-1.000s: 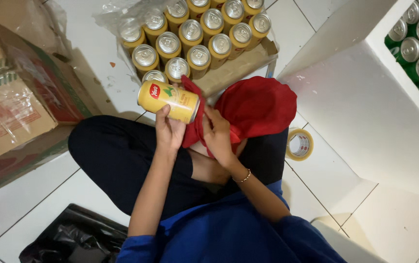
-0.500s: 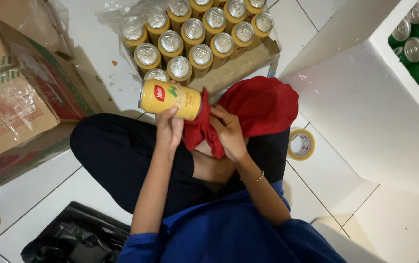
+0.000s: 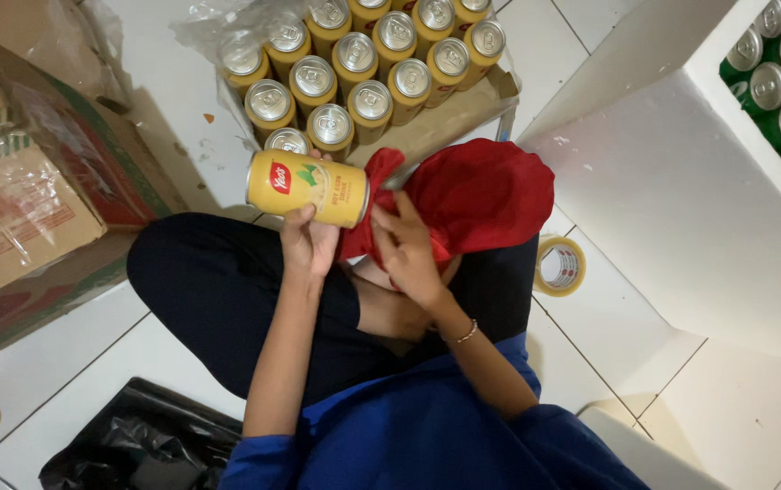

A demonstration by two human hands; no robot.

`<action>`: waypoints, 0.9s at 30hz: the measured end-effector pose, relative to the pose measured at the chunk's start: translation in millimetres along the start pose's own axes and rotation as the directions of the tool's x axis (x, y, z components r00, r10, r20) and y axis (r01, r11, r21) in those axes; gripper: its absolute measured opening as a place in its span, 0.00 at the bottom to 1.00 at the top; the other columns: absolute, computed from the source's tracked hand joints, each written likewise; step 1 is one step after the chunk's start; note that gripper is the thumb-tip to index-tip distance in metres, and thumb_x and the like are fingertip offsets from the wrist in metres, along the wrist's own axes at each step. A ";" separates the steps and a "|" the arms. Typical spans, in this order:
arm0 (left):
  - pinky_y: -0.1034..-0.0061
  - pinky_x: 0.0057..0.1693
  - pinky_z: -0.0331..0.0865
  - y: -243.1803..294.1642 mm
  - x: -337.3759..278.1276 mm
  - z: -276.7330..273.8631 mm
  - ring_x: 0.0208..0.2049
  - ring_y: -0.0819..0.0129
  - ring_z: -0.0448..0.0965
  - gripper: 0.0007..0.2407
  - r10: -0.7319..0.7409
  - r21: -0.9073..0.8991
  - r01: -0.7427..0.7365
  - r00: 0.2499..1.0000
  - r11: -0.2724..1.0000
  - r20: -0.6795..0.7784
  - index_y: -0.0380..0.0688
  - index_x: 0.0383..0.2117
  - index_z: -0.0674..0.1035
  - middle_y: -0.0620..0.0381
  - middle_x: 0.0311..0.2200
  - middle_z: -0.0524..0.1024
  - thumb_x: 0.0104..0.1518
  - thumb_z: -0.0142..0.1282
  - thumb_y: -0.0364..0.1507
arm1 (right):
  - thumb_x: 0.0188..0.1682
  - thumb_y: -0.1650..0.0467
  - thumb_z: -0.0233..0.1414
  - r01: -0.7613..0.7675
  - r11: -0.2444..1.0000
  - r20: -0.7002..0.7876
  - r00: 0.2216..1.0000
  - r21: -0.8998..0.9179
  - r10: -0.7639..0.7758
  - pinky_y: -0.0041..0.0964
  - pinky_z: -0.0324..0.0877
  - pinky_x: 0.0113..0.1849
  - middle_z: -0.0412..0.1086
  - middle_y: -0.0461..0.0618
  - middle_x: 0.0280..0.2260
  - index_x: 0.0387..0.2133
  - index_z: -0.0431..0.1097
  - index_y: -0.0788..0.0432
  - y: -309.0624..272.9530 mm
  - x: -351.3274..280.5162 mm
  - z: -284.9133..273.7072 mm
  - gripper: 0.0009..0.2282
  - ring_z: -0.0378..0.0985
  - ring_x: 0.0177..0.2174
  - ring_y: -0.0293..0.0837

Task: The person wipes individual beverage cans with a red cloth, removes them from a cardboard tray, and places them into a white cooler.

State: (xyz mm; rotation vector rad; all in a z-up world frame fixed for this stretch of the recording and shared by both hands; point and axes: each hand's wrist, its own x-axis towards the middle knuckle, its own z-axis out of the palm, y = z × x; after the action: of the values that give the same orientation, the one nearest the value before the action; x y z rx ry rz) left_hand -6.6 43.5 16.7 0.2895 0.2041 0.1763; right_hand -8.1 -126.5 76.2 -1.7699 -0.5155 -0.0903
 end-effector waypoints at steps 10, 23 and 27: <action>0.41 0.78 0.63 7.7 -2.2 3.5 0.71 0.60 0.74 0.32 -0.027 -0.032 0.029 0.998 0.999 0.065 0.61 0.70 0.74 0.68 0.68 0.76 0.53 0.64 0.28 | 0.59 0.79 0.56 0.071 0.997 0.000 0.998 0.022 -0.071 0.55 0.74 0.50 0.70 0.64 0.49 0.53 0.81 0.60 -2.5 -2.5 -0.2 0.12 0.77 0.44 0.58; 0.46 0.80 0.65 11.3 -2.9 20.2 0.75 0.55 0.70 0.29 0.060 -0.192 -0.060 0.998 0.980 -0.003 0.50 0.67 0.74 0.53 0.74 0.71 0.57 0.74 0.33 | 0.59 0.81 0.53 -0.139 0.880 -0.202 0.946 0.454 0.253 0.49 0.67 0.65 0.70 0.56 0.68 0.65 0.74 0.62 21.3 -6.5 -34.7 0.20 0.73 0.63 0.46; 0.41 0.73 0.72 6.0 -3.1 17.0 0.68 0.48 0.77 0.31 -0.074 -0.183 0.045 0.985 0.982 -0.156 0.47 0.69 0.73 0.47 0.69 0.75 0.58 0.70 0.37 | 0.58 0.70 0.62 0.124 0.956 -0.209 0.961 -0.264 -0.183 0.42 0.68 0.64 0.75 0.51 0.63 0.61 0.79 0.52 -13.6 -0.6 4.8 0.17 0.73 0.61 0.50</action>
State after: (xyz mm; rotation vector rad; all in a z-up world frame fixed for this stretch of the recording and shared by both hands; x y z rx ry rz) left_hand -6.6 44.1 35.0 0.0901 0.3557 0.1576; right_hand -14.9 -119.7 87.1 -1.9293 -0.4878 -0.4851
